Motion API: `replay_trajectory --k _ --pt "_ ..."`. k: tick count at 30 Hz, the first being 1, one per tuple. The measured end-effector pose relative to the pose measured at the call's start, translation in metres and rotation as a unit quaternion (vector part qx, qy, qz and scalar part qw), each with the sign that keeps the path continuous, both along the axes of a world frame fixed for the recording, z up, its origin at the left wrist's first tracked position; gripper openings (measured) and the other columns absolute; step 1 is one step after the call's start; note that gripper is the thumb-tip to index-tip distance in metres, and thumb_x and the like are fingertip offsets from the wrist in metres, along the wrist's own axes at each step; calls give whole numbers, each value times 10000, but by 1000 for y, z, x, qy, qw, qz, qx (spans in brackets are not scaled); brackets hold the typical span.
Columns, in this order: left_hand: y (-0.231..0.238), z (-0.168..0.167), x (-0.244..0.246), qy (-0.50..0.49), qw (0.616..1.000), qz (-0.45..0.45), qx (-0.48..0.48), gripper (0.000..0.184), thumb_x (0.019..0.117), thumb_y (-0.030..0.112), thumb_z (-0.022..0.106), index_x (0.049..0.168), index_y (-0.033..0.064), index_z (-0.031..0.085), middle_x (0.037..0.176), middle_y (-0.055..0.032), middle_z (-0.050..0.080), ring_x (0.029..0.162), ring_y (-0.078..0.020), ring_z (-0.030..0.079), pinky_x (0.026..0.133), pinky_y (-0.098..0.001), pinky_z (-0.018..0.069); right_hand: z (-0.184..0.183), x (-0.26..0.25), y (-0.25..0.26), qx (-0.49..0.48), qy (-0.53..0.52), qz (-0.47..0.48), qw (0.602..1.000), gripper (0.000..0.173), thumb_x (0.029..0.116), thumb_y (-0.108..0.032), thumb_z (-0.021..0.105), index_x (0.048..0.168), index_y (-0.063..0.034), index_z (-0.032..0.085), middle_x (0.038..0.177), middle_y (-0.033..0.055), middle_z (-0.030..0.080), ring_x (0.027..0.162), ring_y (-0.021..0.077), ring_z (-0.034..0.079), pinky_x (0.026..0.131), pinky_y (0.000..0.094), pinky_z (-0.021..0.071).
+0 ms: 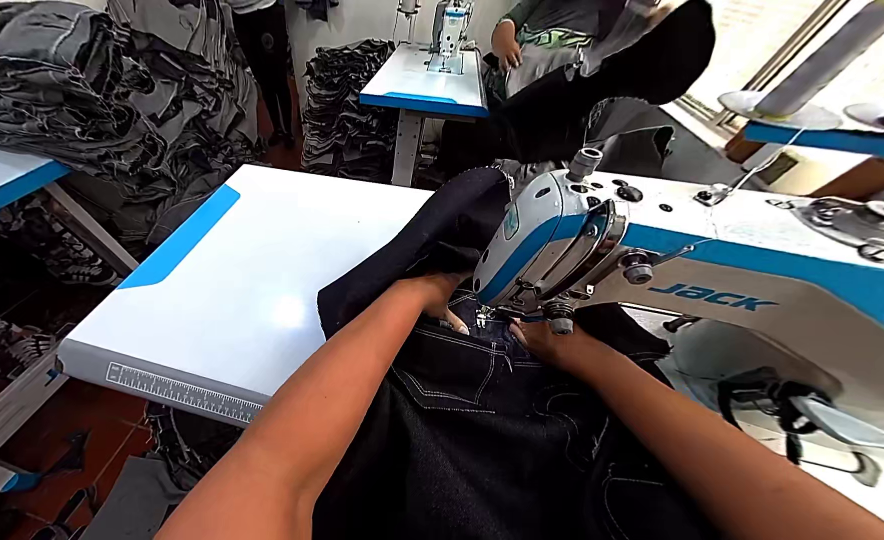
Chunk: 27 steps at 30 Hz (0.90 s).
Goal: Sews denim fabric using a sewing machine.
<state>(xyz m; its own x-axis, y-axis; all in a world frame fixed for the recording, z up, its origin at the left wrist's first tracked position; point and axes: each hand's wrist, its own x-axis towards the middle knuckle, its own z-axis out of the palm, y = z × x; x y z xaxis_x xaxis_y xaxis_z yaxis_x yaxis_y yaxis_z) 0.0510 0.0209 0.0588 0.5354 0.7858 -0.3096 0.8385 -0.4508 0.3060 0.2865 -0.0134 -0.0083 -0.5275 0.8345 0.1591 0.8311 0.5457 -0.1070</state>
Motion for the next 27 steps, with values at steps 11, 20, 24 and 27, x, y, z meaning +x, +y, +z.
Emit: replay_trajectory --k 11,20,24,27 --pt "-99 -11 4 -2 978 -151 145 384 948 216 731 1275 22 681 1381 -192 601 1322 -390 525 1072 -574 423 12 -12 -35 67 9 59 996 307 921 -92 612 1175 44 719 986 241 741 871 431 736 773 588 580" --pt "-61 -1 2 -104 992 -61 32 330 1052 166 553 1232 -96 646 1236 -299 640 1209 -424 608 1055 -558 462 10 -15 -35 84 -6 32 996 270 900 -5 653 1151 80 702 920 270 716 852 451 726 734 584 579" --pt "-28 1 -1 -39 994 99 33 623 1021 310 642 1558 97 407 1334 -297 605 1274 -460 572 1065 -614 440 10 -16 -34 50 -15 15 999 303 961 -10 633 1259 26 679 1038 267 719 1000 451 709 881 587 557" --pt "-25 5 3 25 996 62 51 708 1008 364 653 1608 186 321 1393 -297 563 1273 -480 561 1028 -637 439 10 -12 -28 30 -15 22 999 273 990 -19 596 1239 51 682 1025 268 721 977 447 713 874 578 551"
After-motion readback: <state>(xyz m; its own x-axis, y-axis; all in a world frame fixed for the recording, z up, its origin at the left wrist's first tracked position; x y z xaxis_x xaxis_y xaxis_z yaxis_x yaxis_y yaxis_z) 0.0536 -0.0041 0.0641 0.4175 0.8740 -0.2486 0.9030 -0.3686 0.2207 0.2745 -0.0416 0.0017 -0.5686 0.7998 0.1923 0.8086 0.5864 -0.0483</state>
